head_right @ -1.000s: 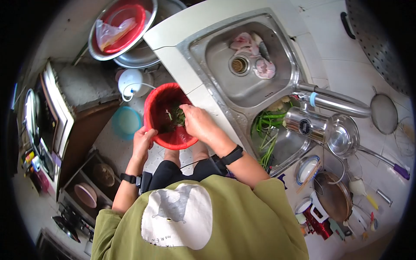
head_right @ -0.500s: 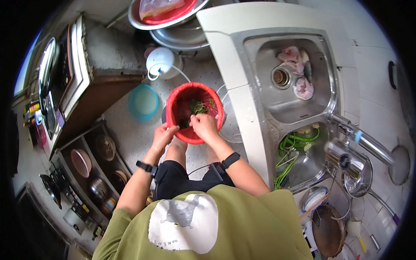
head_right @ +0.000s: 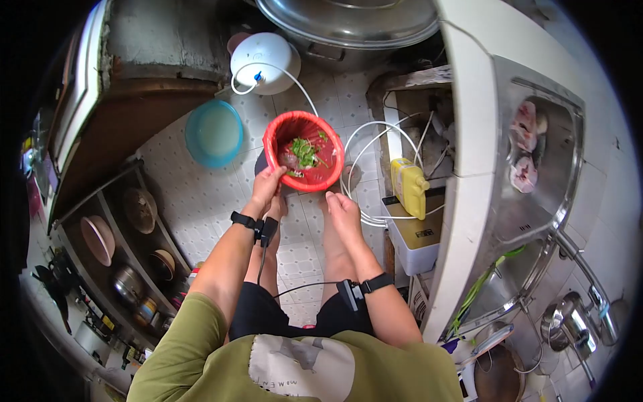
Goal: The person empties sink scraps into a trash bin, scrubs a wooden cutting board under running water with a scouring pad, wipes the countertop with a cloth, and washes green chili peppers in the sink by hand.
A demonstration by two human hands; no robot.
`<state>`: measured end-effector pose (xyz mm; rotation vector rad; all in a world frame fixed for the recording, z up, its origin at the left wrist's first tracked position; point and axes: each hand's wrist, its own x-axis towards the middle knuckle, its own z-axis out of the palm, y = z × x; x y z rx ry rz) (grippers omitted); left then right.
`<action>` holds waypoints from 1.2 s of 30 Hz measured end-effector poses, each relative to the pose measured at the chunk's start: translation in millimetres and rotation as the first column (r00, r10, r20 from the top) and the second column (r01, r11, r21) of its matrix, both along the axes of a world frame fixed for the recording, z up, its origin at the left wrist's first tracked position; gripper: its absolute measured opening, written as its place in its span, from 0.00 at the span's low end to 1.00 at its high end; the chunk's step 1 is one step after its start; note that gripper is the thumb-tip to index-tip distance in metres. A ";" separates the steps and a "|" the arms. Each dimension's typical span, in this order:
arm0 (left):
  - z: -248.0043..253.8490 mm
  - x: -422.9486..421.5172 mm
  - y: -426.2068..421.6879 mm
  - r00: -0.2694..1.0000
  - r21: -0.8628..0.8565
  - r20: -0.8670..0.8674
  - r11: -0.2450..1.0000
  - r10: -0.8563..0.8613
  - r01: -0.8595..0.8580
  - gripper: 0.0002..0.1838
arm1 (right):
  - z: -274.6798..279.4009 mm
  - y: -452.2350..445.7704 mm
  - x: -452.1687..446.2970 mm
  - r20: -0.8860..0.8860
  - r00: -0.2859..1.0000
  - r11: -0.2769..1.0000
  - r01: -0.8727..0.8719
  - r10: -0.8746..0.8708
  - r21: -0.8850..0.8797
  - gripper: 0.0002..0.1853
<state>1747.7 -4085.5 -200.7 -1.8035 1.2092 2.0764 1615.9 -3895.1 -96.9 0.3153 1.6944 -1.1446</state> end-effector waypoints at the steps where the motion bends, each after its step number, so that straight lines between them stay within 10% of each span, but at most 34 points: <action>1: -15.5 0.8 -6.1 0.997 0.007 -0.044 0.998 0.057 -0.057 0.08 | -6.8 0.9 6.1 -0.022 0.999 1.000 -0.030 0.030 0.006 0.20; 4: -60.0 10.0 -22.3 0.991 0.023 -0.076 0.994 0.107 -0.105 0.11 | -28.7 1.9 15.9 -0.063 0.992 0.994 -0.107 0.109 0.038 0.21; 7: -128.5 45.9 -28.0 0.967 -0.140 0.189 0.970 -0.173 0.201 0.19 | -41.2 0.7 23.3 -0.106 0.978 0.980 -0.171 0.181 0.099 0.22; 12: -164.4 74.2 -33.5 0.971 -0.095 0.237 0.995 0.032 -0.010 0.16 | -68.6 10.3 32.5 -0.167 0.951 0.963 -0.245 0.262 0.115 0.19; 15: -152.5 86.4 -18.4 0.989 -0.180 0.143 0.984 0.024 0.002 0.13 | -49.2 -10.5 29.5 0.106 0.994 0.999 0.001 -0.005 0.042 0.18; 23: 85.2 28.1 -14.7 0.972 0.261 -0.193 0.962 0.137 -0.083 0.13 | 36.8 -82.6 4.2 0.611 0.757 0.769 0.528 -0.233 -0.360 0.34; 30: 234.4 -20.7 -18.5 0.935 0.150 -0.354 0.986 -0.020 0.078 0.11 | 166.3 -55.3 -11.9 0.356 0.916 0.775 0.359 -0.185 -0.520 0.28; 36: 372.4 -93.9 0.8 0.776 0.123 -0.581 0.916 -0.245 0.381 0.12 | 296.3 80.4 -69.6 -0.020 0.854 0.725 0.429 -0.521 -0.539 0.24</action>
